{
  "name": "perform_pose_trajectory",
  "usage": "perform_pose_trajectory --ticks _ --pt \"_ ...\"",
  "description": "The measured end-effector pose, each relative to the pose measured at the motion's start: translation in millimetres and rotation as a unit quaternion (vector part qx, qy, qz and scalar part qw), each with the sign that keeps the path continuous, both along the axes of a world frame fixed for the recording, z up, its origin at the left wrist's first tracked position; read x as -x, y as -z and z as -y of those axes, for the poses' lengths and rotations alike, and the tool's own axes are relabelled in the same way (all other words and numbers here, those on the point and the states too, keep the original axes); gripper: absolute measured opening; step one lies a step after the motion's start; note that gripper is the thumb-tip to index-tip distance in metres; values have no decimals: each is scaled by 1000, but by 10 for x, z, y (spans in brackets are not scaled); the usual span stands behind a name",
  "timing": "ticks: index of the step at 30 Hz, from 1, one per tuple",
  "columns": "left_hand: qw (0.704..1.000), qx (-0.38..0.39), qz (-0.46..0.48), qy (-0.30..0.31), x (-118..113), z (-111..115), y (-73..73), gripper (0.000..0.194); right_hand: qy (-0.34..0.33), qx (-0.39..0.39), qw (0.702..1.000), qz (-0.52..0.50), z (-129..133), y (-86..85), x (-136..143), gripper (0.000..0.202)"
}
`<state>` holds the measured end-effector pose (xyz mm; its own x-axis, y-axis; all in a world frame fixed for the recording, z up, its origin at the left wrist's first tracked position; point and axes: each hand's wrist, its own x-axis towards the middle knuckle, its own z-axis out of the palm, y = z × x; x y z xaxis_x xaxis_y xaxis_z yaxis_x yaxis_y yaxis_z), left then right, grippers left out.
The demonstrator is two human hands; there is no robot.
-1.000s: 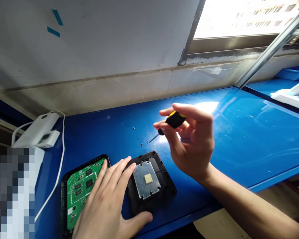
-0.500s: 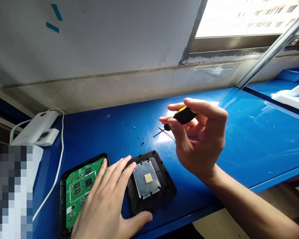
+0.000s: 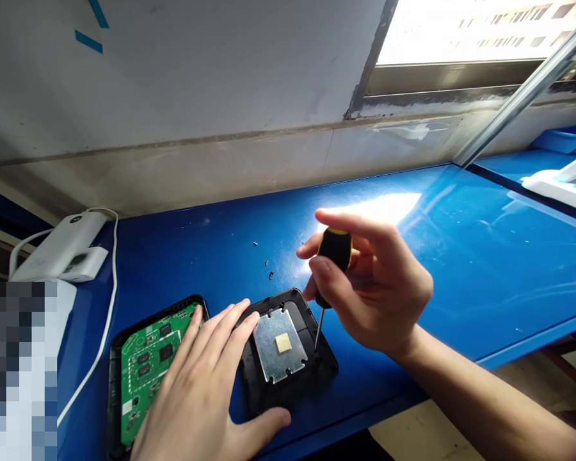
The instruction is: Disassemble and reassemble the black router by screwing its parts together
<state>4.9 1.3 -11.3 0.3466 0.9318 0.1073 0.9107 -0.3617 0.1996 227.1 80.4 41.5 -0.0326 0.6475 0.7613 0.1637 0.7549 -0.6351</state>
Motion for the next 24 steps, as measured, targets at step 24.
perform_pose_trajectory --ticks 24 --pt "996 -56 -40 63 91 -56 39 90 -95 -47 994 -11 112 57 147 31"
